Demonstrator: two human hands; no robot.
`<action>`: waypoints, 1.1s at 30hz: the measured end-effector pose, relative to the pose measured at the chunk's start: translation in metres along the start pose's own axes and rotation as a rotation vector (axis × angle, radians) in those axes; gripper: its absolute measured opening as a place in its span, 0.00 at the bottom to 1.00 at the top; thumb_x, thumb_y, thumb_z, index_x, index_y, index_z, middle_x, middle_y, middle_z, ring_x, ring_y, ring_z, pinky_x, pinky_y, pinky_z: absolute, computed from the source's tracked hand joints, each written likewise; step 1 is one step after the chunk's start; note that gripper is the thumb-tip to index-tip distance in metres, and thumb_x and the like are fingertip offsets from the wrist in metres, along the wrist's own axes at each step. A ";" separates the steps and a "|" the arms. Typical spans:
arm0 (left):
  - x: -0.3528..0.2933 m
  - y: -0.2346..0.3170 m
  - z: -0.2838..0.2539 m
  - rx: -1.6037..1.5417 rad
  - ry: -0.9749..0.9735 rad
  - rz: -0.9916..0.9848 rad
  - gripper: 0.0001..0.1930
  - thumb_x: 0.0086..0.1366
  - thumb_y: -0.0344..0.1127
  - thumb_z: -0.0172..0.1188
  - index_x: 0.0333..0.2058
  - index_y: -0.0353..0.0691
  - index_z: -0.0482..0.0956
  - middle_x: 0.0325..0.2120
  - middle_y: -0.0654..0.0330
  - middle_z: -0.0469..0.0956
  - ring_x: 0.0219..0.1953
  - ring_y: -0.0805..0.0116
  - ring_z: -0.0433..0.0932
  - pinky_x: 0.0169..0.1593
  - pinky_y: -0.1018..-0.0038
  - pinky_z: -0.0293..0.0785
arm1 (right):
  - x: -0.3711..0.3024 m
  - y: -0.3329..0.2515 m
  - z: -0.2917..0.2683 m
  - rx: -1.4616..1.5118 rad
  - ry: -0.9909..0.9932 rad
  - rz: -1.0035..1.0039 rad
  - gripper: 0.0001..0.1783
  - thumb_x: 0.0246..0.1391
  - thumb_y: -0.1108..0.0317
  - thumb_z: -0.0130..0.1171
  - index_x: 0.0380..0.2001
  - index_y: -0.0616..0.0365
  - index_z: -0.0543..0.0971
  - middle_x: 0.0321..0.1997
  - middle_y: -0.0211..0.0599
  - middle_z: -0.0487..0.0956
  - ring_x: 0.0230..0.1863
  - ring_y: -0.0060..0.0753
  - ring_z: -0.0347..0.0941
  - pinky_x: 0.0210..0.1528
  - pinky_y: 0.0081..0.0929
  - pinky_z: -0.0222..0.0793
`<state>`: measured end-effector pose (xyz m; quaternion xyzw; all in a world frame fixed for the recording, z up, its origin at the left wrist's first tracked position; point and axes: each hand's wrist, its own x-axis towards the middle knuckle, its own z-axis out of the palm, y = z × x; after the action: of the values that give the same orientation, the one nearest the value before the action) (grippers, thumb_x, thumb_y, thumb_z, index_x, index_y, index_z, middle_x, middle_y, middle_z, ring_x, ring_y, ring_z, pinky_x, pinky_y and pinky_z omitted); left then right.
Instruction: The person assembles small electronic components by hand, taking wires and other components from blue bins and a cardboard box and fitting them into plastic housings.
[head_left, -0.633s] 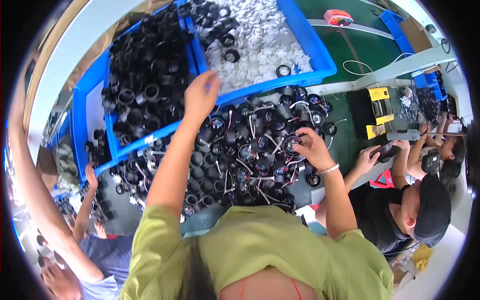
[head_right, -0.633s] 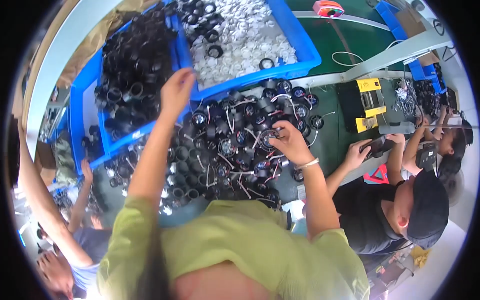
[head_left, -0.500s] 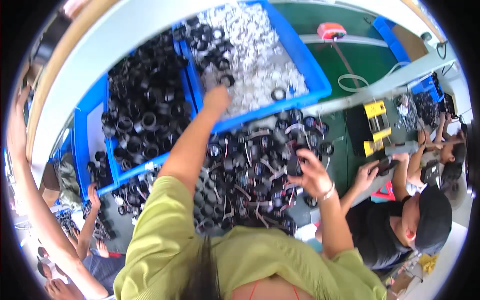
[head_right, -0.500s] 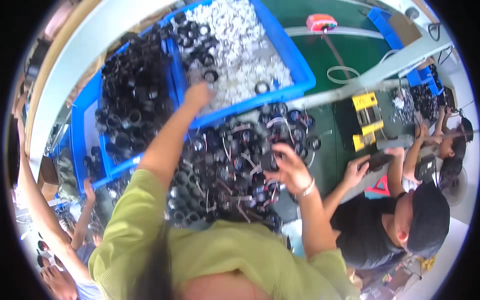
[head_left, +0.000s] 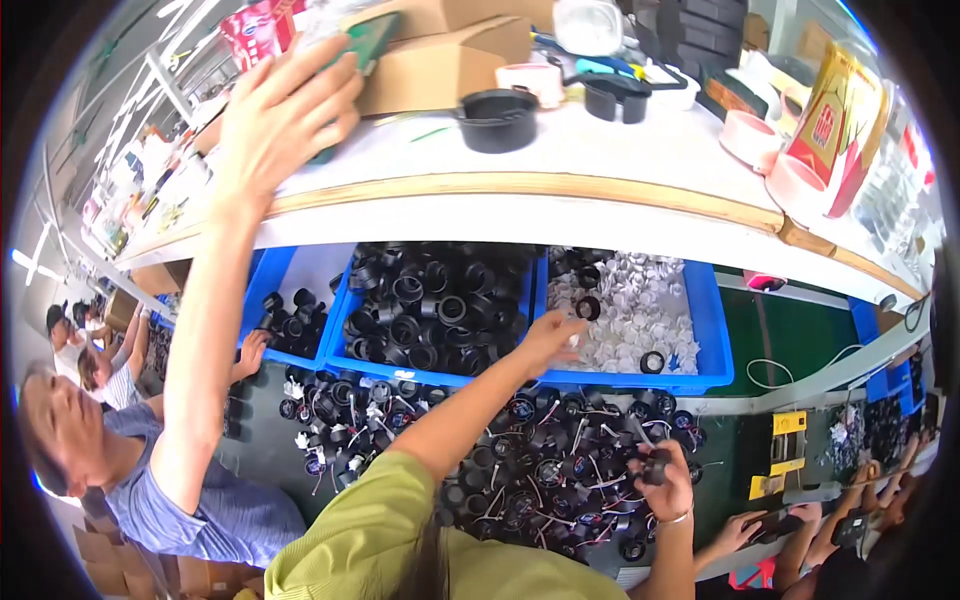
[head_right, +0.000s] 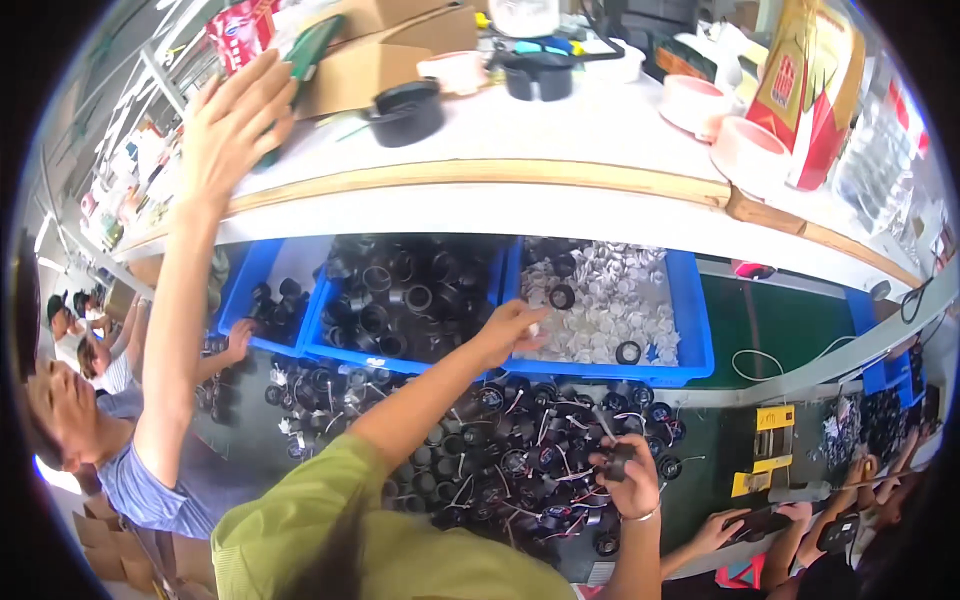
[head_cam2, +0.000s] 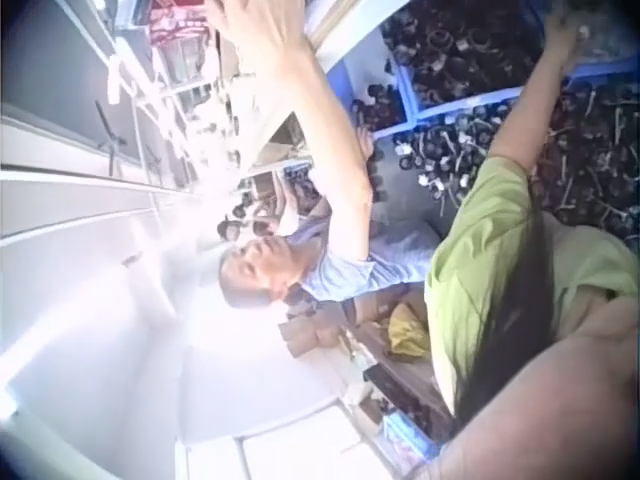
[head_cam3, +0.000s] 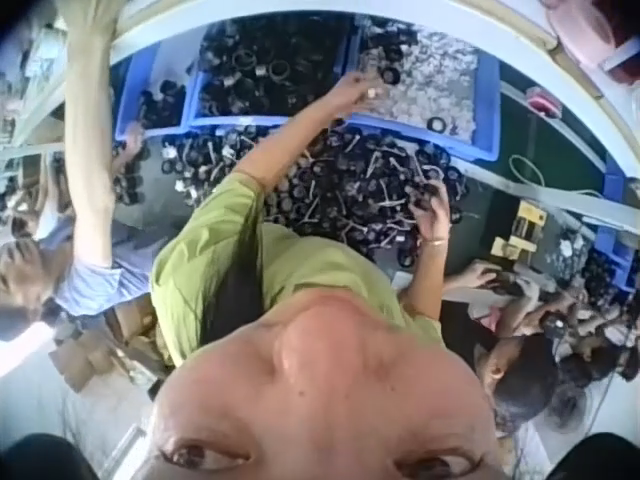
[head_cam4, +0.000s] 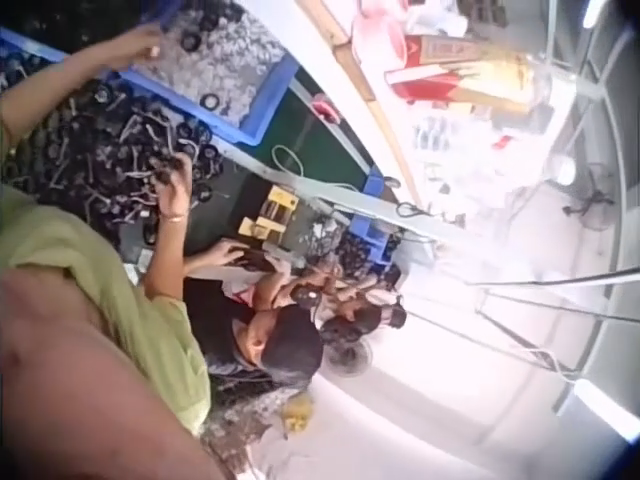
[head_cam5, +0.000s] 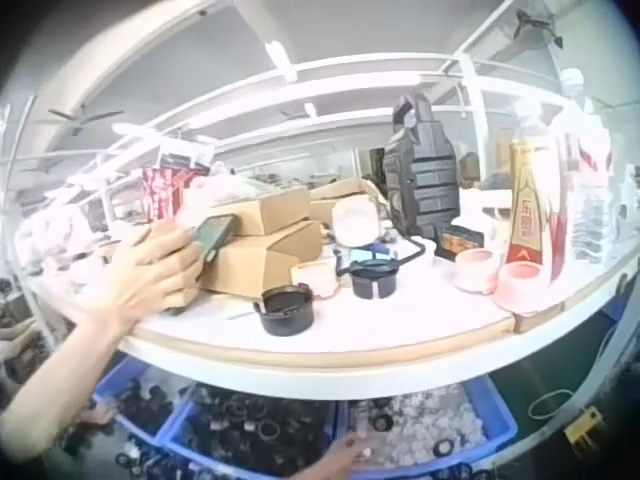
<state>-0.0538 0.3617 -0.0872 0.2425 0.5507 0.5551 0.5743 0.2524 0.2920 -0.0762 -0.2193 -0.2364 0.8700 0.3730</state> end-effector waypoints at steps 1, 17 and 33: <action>-0.025 0.004 0.001 -0.246 -0.045 -0.058 0.10 0.54 0.38 0.57 0.30 0.40 0.69 0.26 0.56 0.74 0.28 0.62 0.76 0.28 0.70 0.76 | 0.001 0.001 0.014 0.073 0.014 -0.051 0.21 0.41 0.66 0.56 0.41 0.56 0.66 0.44 0.45 0.69 0.36 0.42 0.70 0.29 0.30 0.69; -0.266 0.011 0.067 -0.844 -0.173 0.147 0.04 0.60 0.34 0.48 0.32 0.41 0.69 0.30 0.64 0.71 0.35 0.74 0.69 0.40 0.78 0.64 | -0.045 0.053 0.187 -0.874 0.025 -0.861 0.11 0.52 0.68 0.45 0.33 0.65 0.71 0.36 0.39 0.71 0.41 0.29 0.66 0.47 0.25 0.59; -0.334 0.015 0.060 -0.892 -0.227 0.211 0.17 0.65 0.40 0.36 0.41 0.34 0.68 0.44 0.54 0.69 0.47 0.65 0.67 0.52 0.72 0.60 | -0.095 0.064 0.204 -1.140 -0.120 -1.118 0.15 0.53 0.65 0.43 0.28 0.67 0.74 0.31 0.44 0.73 0.33 0.37 0.69 0.38 0.28 0.64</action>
<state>0.0688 0.0839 0.0640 0.0857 0.1643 0.7627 0.6196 0.1636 0.1308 0.0682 -0.1781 -0.7393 0.3098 0.5708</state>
